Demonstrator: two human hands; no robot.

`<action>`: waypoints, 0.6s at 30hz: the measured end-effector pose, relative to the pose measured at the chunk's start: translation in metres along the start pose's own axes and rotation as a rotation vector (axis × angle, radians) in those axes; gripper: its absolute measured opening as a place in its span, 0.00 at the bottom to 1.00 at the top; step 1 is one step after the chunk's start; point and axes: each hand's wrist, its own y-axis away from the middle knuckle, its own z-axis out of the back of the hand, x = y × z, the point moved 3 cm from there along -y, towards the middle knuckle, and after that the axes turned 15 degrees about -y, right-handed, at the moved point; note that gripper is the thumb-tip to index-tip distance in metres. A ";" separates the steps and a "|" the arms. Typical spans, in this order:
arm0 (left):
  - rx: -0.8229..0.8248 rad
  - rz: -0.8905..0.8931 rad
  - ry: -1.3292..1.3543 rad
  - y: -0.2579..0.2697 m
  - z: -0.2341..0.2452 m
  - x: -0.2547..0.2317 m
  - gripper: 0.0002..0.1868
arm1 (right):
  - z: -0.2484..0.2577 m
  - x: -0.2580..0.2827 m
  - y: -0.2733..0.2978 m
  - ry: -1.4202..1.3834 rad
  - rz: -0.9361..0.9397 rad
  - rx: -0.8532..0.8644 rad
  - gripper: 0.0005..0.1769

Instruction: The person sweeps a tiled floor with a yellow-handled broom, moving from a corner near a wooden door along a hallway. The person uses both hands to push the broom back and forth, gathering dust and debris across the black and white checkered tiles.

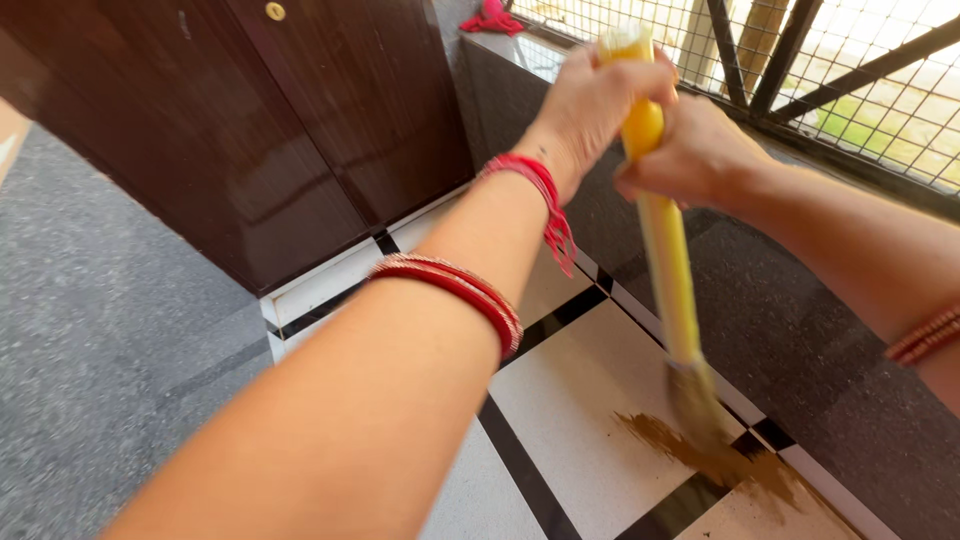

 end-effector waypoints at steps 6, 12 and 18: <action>0.070 -0.130 -0.268 0.009 0.016 -0.010 0.10 | -0.035 -0.016 -0.021 -0.060 0.324 -0.034 0.19; 0.032 -0.062 -0.855 0.089 -0.030 0.060 0.15 | -0.164 -0.200 -0.040 -0.407 0.713 0.046 0.18; 0.278 0.425 -0.689 0.164 -0.088 0.112 0.18 | -0.211 -0.292 0.057 0.076 0.196 0.115 0.16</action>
